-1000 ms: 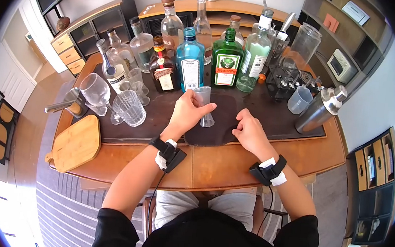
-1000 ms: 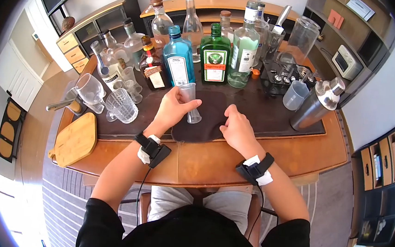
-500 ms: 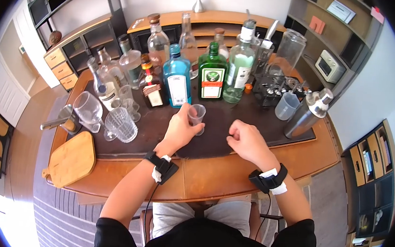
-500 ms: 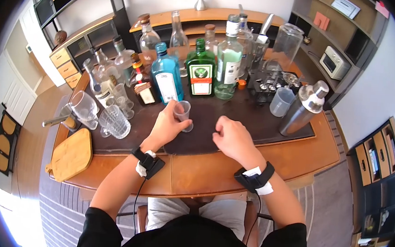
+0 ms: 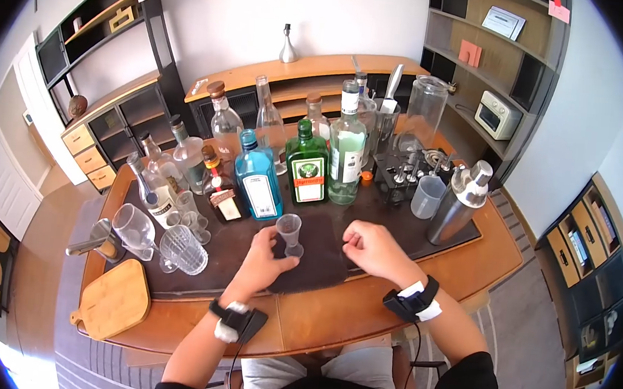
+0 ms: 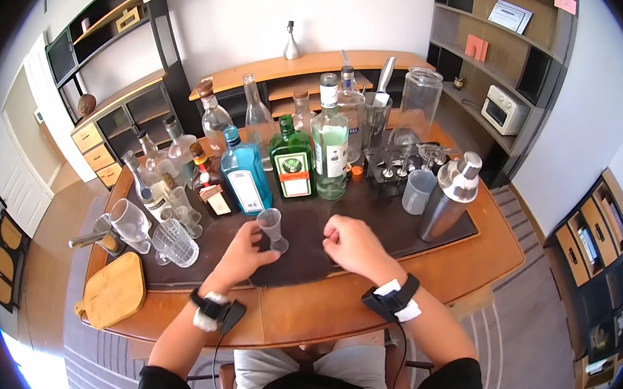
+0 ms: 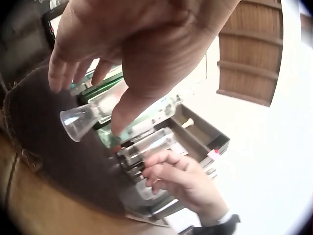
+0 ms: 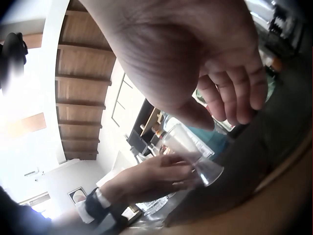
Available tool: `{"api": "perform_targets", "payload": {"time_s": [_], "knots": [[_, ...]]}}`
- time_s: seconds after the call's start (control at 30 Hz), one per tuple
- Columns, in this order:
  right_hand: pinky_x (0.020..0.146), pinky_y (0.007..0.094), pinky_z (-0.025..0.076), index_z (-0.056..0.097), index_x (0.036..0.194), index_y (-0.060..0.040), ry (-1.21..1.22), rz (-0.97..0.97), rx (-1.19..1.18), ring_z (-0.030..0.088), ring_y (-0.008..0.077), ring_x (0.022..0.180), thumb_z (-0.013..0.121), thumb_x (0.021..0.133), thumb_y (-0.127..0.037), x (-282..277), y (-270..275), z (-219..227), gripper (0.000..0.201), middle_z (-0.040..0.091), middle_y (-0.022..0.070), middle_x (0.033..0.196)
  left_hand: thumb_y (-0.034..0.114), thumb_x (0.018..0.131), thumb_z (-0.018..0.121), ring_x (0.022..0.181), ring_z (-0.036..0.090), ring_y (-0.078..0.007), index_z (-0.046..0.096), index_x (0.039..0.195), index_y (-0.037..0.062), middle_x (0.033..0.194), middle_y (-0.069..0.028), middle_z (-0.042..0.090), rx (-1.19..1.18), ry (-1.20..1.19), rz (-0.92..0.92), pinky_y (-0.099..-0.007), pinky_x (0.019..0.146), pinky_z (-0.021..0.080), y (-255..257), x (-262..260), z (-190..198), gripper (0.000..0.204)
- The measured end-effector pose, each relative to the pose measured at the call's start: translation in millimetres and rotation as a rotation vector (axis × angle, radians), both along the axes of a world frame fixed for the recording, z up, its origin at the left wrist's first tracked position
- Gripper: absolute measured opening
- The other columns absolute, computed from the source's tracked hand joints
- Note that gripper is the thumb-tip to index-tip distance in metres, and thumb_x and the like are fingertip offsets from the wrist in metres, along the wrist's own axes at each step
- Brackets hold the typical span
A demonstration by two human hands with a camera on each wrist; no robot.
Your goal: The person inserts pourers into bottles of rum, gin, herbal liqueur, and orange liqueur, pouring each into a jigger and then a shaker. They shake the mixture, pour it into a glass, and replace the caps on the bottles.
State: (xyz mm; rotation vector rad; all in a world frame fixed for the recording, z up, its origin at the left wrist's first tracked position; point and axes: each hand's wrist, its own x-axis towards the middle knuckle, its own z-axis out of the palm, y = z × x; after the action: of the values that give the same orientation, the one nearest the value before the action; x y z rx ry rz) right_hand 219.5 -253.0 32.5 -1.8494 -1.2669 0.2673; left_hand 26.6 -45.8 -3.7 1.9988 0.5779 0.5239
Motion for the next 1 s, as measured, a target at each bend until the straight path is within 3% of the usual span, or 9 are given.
{"api": "perform_targets", "payload": {"time_s": [0.17, 0.23, 0.27, 0.37, 0.47, 0.57, 0.6, 0.83, 1.0], "knots": [[0.062, 0.0302, 0.052, 0.064, 0.099, 0.0, -0.195, -0.277, 0.273, 0.064, 0.012, 0.07, 0.065, 0.089, 0.001, 92.3, -2.4, 39.9, 0.01, 0.065, 0.0047, 0.083, 0.004, 0.093, 0.074, 0.109, 0.064, -0.0136, 0.055, 0.129, 0.004, 0.119, -0.0058, 0.066, -0.558, -0.183, -0.111, -0.0302, 0.096, 0.052, -35.1, -77.0, 24.7, 0.04], [0.064, 0.0298, 0.053, 0.061, 0.108, -0.0014, 0.161, -0.413, 0.355, 0.063, 0.0126, 0.072, 0.062, 0.09, 0.003, 129.2, 8.8, 44.4, 0.019, 0.065, 0.0056, 0.092, 0.003, 0.098, 0.067, 0.092, 0.064, -0.0092, 0.063, 0.112, 0.003, 0.103, -0.0018, 0.067, -0.644, -0.054, -0.103, -0.0258, 0.087, 0.054, -46.9, -105.8, 27.1, 0.015], [0.066, 0.03, 0.054, 0.059, 0.116, -0.0027, 0.294, -0.473, 0.375, 0.063, 0.0147, 0.075, 0.06, 0.089, 0.005, 133.6, 11.9, 51.9, 0.028, 0.064, 0.006, 0.099, 0.005, 0.099, 0.066, 0.081, 0.063, -0.0089, 0.063, 0.103, 0.0026, 0.093, -0.0009, 0.066, -0.582, -0.103, 0.009, -0.0253, 0.078, 0.053, -54.4, -114.4, 16.0, 0.005], [0.069, 0.0384, 0.055, 0.061, 0.109, -0.0009, -0.001, -0.5, 0.403, 0.069, 0.0274, 0.076, 0.06, 0.087, 0.005, 165.2, 17.6, 15.0, 0.023, 0.067, 0.0145, 0.087, 0.013, 0.103, 0.062, 0.057, 0.051, -0.0071, 0.055, 0.086, 0.0055, 0.066, 0.0012, 0.056, -0.4, -0.162, 0.258, -0.0237, 0.052, 0.04, -68.7, -136.0, -15.3, 0.02], [0.073, 0.039, 0.055, 0.064, 0.097, 0.0, -0.254, -0.382, 0.271, 0.069, 0.0307, 0.082, 0.061, 0.083, 0.007, 131.6, 12.0, 14.1, 0.016, 0.068, 0.0172, 0.089, 0.014, 0.105, 0.058, 0.051, 0.039, -0.0048, 0.051, 0.077, 0.0066, 0.057, 0.0025, 0.048, -0.301, -0.321, 0.259, -0.0253, 0.046, 0.03, -73.1, -148.4, -43.7, 0.029], [0.075, 0.0386, 0.055, 0.065, 0.096, 0.0004, -0.327, -0.42, 0.213, 0.069, 0.0304, 0.085, 0.061, 0.082, 0.009, 119.4, 10.0, 22.4, 0.017, 0.067, 0.0152, 0.091, 0.025, 0.105, 0.062, 0.064, 0.045, -0.0103, 0.053, 0.076, 0.0086, 0.072, 0.0017, 0.052, -0.288, -0.062, 0.214, -0.0316, 0.057, 0.034, -88.8, -149.6, -25.6, 0.035], [0.076, 0.0397, 0.055, 0.064, 0.097, 0.0003, -0.346, -0.453, 0.22, 0.069, 0.0326, 0.087, 0.061, 0.082, 0.008, 118.3, 9.7, 24.2, 0.017, 0.067, 0.0161, 0.092, 0.026, 0.11, 0.054, 0.059, 0.023, -0.004, 0.035, 0.066, 0.0112, 0.061, 0.0093, 0.031, -0.208, -0.204, 0.256, -0.0309, 0.051, 0.014, -97.0, -135.6, -16.6, 0.05], [0.086, 0.0499, 0.055, 0.067, 0.1, 0.0018, -0.706, -0.644, -0.213, 0.065, 0.0412, 0.102, 0.073, 0.074, 0.0, 135.6, 13.9, 67.5, 0.027, 0.066, 0.0228, 0.105, 0.019, 0.107, 0.057, 0.06, 0.029, -0.0063, 0.042, 0.069, 0.0083, 0.064, 0.0056, 0.036, -0.18, -0.176, 0.196, -0.0312, 0.051, 0.022, -92.5, -136.4, -15.9, 0.043], [0.084, 0.0505, 0.059, 0.076, 0.092, 0.0016, -0.804, -0.755, -0.599, 0.073, 0.0417, 0.097, 0.061, 0.086, -0.01, 189.6, 39.7, 122.9, 0.02, 0.074, 0.0249, 0.101, 0.014, 0.104, 0.06, 0.06, 0.03, -0.0121, 0.045, 0.072, 0.0029, 0.062, -0.0066, 0.034, -0.003, -0.114, 0.189, -0.0358, 0.05, 0.029, -96.2, -129.6, 8.2, 0.037]]}}
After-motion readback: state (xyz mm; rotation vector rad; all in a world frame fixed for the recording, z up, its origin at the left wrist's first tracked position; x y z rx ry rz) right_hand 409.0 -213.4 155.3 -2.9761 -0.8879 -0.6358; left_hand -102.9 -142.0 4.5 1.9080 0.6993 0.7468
